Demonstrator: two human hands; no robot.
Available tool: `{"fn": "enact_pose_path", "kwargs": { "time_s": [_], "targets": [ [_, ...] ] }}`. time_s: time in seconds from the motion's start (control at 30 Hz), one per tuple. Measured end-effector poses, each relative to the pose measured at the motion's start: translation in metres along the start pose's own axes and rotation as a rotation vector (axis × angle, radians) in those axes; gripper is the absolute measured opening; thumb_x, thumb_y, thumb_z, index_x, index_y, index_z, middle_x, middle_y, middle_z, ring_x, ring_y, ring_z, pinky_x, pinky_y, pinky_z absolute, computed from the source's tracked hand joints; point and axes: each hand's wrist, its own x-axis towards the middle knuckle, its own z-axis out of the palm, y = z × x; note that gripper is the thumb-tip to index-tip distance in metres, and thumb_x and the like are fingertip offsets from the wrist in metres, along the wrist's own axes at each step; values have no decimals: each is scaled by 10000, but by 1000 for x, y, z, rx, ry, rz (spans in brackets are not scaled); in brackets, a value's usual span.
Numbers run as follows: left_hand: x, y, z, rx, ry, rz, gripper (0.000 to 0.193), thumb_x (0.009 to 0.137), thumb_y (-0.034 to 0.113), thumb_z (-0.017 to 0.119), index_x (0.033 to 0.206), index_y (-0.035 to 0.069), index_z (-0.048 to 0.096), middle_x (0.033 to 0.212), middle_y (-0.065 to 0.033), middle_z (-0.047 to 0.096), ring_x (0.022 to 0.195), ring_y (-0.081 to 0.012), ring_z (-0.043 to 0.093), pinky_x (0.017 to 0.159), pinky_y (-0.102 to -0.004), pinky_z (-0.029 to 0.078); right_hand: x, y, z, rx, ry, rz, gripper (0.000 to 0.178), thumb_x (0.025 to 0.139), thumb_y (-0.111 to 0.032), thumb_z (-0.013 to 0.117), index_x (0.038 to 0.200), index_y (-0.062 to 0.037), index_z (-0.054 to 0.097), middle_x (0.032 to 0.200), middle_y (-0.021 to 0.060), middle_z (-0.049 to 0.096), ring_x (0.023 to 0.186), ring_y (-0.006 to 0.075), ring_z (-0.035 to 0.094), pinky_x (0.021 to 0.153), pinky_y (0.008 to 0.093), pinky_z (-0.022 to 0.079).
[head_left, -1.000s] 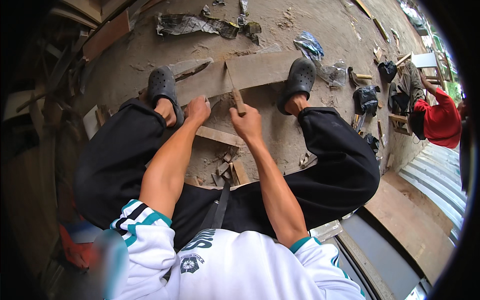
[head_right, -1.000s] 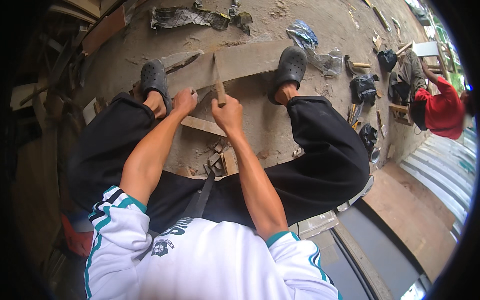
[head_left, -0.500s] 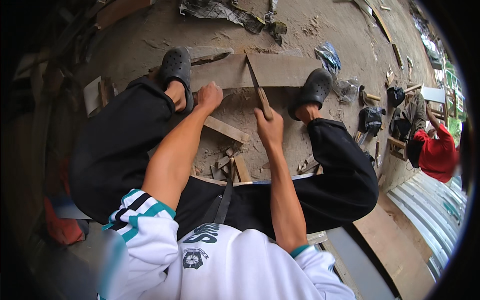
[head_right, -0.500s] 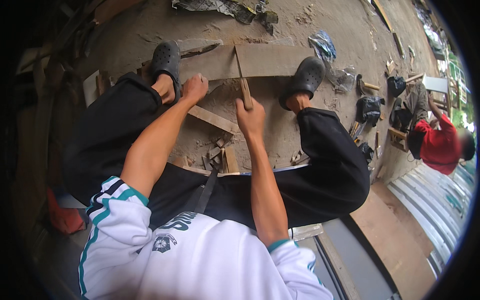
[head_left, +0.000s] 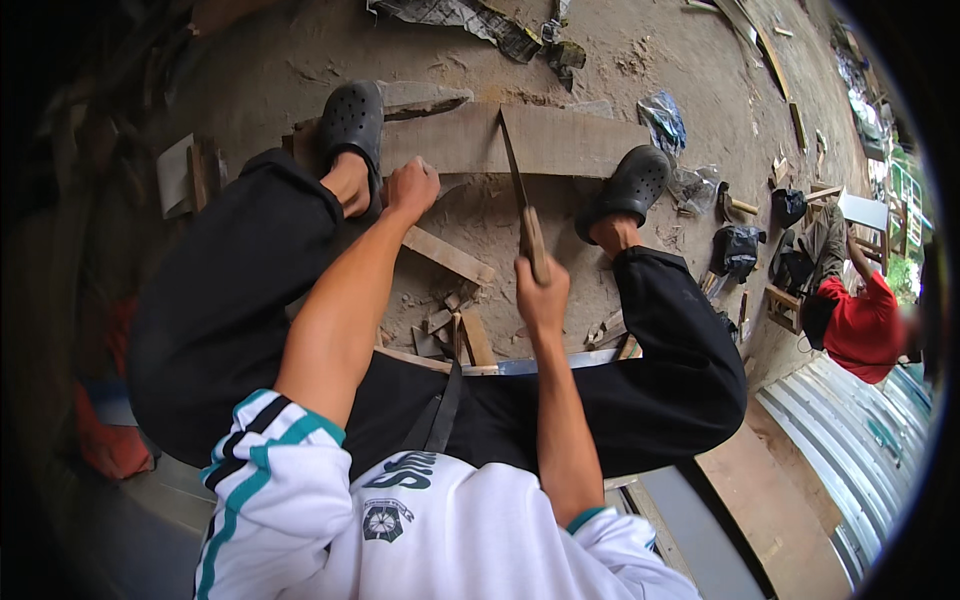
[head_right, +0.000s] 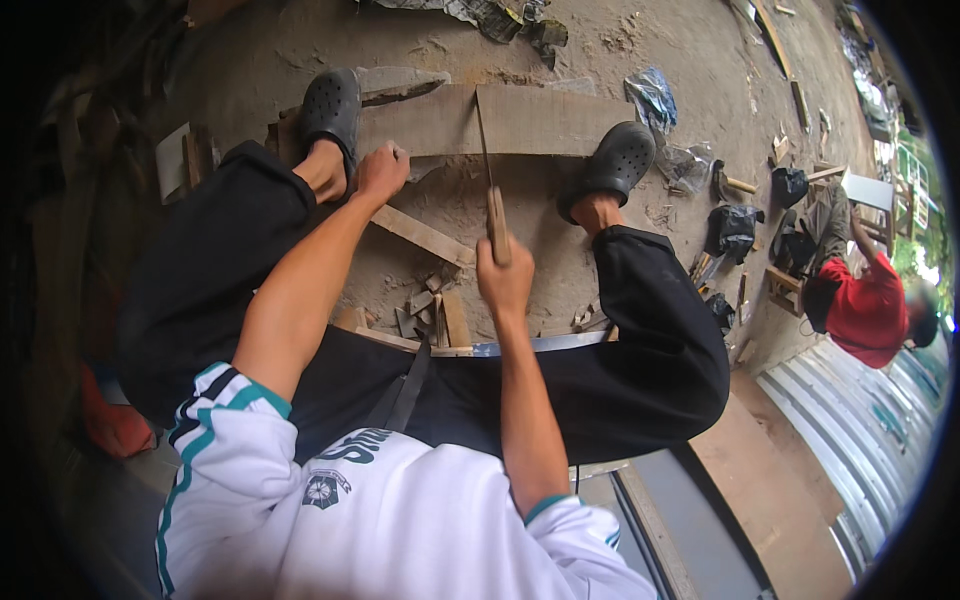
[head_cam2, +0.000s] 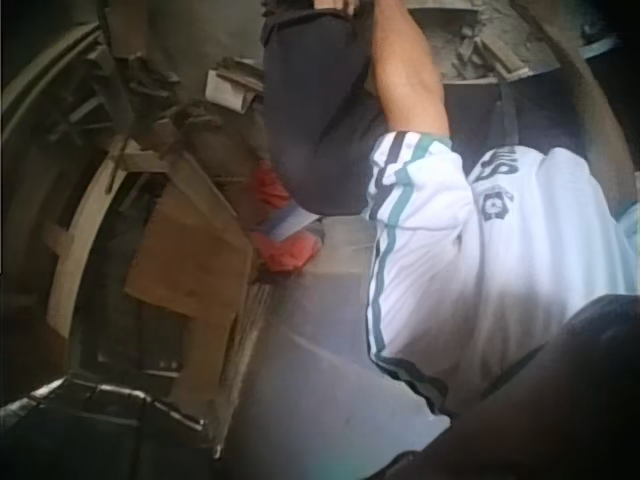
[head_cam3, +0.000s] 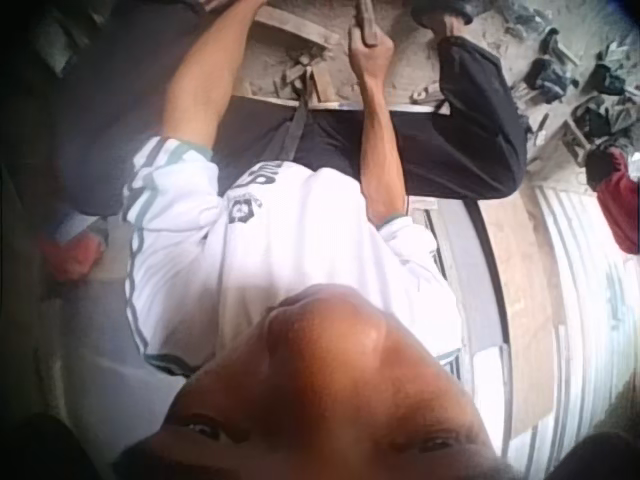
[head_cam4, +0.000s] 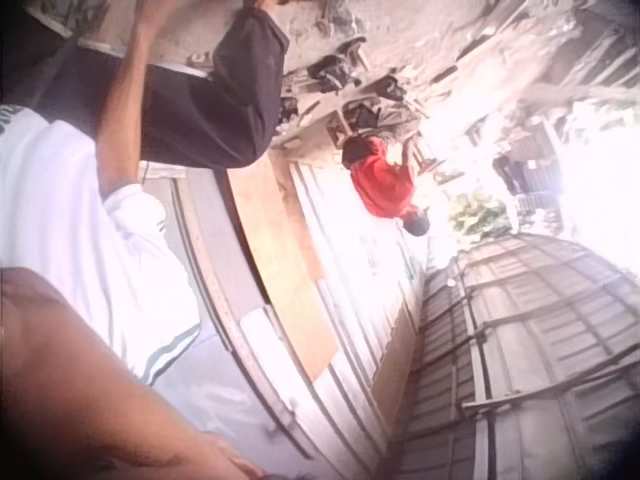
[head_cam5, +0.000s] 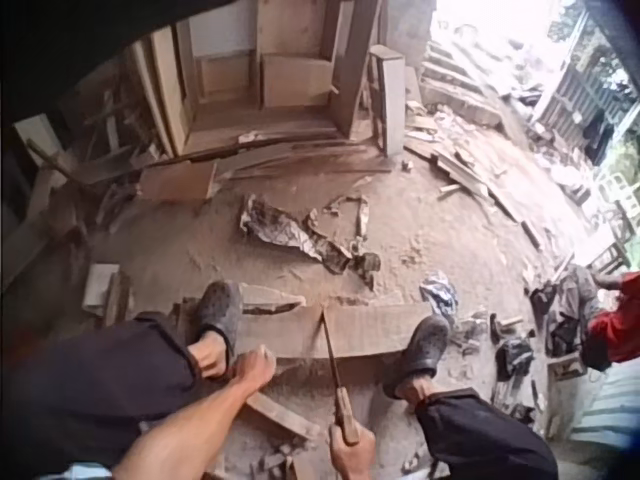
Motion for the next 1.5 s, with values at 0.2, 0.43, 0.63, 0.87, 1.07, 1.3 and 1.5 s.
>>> {"fn": "enact_pose_path", "kwargs": {
  "time_s": [0.2, 0.43, 0.63, 0.87, 1.07, 1.3, 1.5],
  "targets": [
    [-16, 14, 14, 38, -27, 131, 296, 909, 332, 535, 1000, 74, 649, 986, -205, 697, 959, -428, 646, 837, -511, 491, 58, 36, 38, -74, 54, -61, 256, 840, -196, 633, 727, 22, 562, 587, 200, 512, 499, 305, 496, 549, 415, 434],
    [8, -1, 8, -4, 32, 109, 269, 891, 253, 584, 1110, 107, 638, 1207, -175, 625, 1152, -381, 570, 941, -530, 446, -20, 14, 9, -20, 22, -66, 224, 864, -153, 630, 735, 21, 572, 576, 80, 476, 576, 98, 463, 550, 318, 420],
    [-15, 14, 21, 119, 45, 225, 470, 886, 231, 587, 1347, 142, 558, 1452, -105, 456, 1326, -326, 434, 1071, -495, 377, 32, 30, 29, -95, 15, -12, 229, 831, -176, 636, 721, 13, 569, 584, 190, 506, 507, 223, 489, 545, 394, 434],
    [3, -10, 16, 93, 77, 198, 464, 885, 230, 585, 1339, 139, 563, 1416, -107, 484, 1302, -323, 461, 1066, -483, 386, -16, -1, -1, -15, -19, 15, 264, 862, -185, 644, 740, 36, 566, 577, 37, 458, 574, 92, 456, 540, 321, 405],
    [-16, -3, 27, 51, 68, 196, 453, 883, 231, 587, 1326, 138, 567, 1355, -99, 526, 1279, -314, 479, 1045, -482, 403, 48, 25, 26, -78, 5, -30, 246, 847, -180, 628, 741, 36, 574, 580, 119, 490, 541, 158, 463, 544, 359, 418],
    [-7, -2, 7, 38, 93, 149, 459, 882, 217, 579, 1332, 127, 557, 1327, -105, 542, 1269, -305, 486, 1047, -459, 407, -30, 4, -2, -27, -8, -47, 193, 866, -137, 622, 761, 24, 602, 602, 29, 513, 602, 83, 484, 557, 310, 425],
    [-23, 8, 29, 40, 96, 218, 433, 869, 227, 575, 1288, 121, 586, 1251, -150, 584, 1214, -343, 522, 1000, -456, 441, 54, 22, 26, -82, -4, -28, 260, 833, -182, 627, 718, 43, 567, 556, 140, 483, 551, 126, 483, 542, 360, 429]
  ]
}}
